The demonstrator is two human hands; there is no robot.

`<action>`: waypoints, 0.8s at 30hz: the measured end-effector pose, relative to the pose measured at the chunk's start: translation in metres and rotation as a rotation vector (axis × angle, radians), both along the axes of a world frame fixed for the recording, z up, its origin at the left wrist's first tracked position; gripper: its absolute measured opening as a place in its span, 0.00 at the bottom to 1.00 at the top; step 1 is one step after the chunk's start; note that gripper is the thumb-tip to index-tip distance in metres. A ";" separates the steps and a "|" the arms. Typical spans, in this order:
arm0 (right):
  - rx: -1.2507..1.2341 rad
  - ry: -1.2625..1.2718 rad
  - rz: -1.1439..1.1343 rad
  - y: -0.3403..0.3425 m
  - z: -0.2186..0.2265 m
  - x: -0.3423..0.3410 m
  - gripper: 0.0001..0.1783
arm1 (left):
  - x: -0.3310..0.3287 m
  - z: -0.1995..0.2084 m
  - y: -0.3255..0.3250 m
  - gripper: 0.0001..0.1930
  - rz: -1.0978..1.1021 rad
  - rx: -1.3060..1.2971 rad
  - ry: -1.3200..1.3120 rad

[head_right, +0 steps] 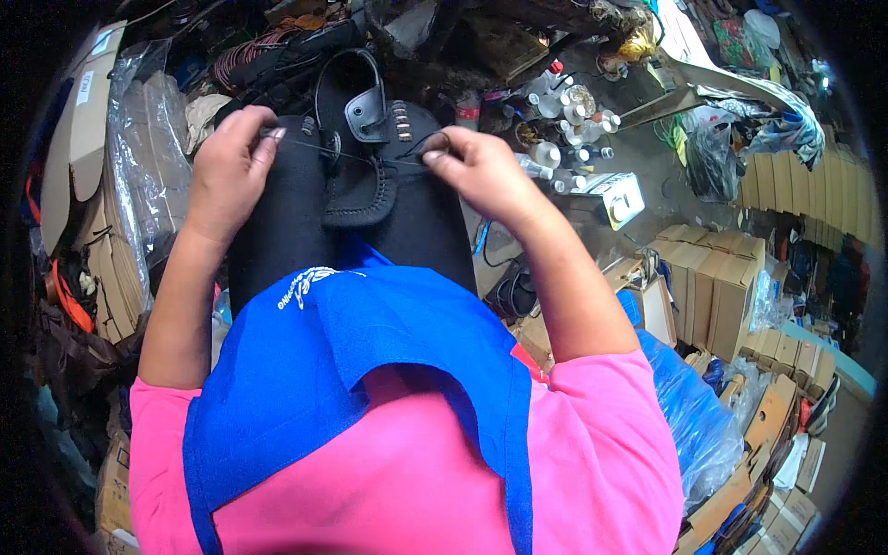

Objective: Manually stitching the edge of a black shoe with a needle and thread.

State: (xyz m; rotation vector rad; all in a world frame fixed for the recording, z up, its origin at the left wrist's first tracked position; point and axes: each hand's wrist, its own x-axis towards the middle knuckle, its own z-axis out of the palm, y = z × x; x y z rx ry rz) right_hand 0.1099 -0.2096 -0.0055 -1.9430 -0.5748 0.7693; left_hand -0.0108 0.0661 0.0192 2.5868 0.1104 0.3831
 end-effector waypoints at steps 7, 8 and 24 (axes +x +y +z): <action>-0.420 -0.557 0.244 0.025 0.026 -0.016 0.20 | 0.006 -0.026 -0.054 0.15 -0.118 -1.402 -0.123; -0.425 -0.568 0.258 0.025 0.024 -0.016 0.20 | 0.007 -0.027 -0.055 0.15 -0.116 -1.406 -0.123; -0.193 -0.481 0.150 -0.017 -0.025 -0.020 0.19 | 0.022 -0.012 0.027 0.11 -0.050 -0.928 0.436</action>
